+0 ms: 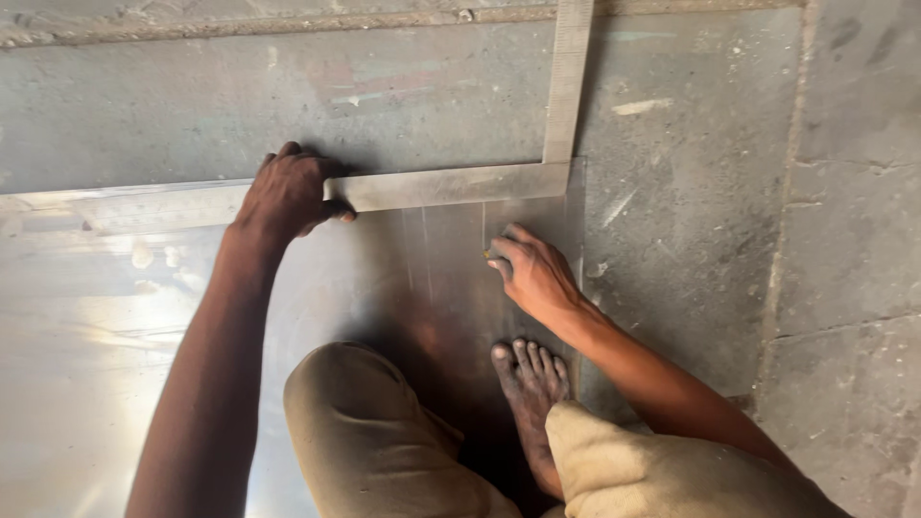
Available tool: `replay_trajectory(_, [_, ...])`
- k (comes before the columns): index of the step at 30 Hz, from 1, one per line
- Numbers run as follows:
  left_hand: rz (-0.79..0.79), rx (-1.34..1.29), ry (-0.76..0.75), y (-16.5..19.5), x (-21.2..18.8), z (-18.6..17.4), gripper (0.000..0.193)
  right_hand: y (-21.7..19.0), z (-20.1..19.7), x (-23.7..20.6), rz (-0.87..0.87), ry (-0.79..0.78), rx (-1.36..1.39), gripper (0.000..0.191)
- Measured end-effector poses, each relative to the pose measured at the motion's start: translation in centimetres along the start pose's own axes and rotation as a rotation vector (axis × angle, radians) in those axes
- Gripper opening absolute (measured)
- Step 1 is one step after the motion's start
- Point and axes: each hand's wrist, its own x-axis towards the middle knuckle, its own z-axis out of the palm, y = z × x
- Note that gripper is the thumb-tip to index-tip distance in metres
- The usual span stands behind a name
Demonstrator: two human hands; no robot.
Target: The person uses a square and a pencil to mark lines on a metal sheet while sitting on the floor.
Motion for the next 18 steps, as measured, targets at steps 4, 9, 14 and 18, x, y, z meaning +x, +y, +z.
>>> replay_trajectory(4, [-0.002,0.019,-0.007,0.4,-0.1,-0.1,0.069,1.3,-0.8,0.3,0.101,0.000,0.190,0.013])
replay_trajectory(9, [0.013,0.043,0.023,0.3,0.1,0.1,0.072,2.8,-1.8,1.8,0.049,0.205,0.129,0.020])
replay_trajectory(14, [-0.008,0.038,-0.017,0.3,0.1,0.0,0.067,3.0,-1.7,1.9,0.025,0.196,0.108,0.021])
replay_trajectory(18, [-0.023,0.058,-0.035,0.5,0.2,-0.1,0.068,3.6,-1.5,2.4,0.059,0.126,0.064,0.019])
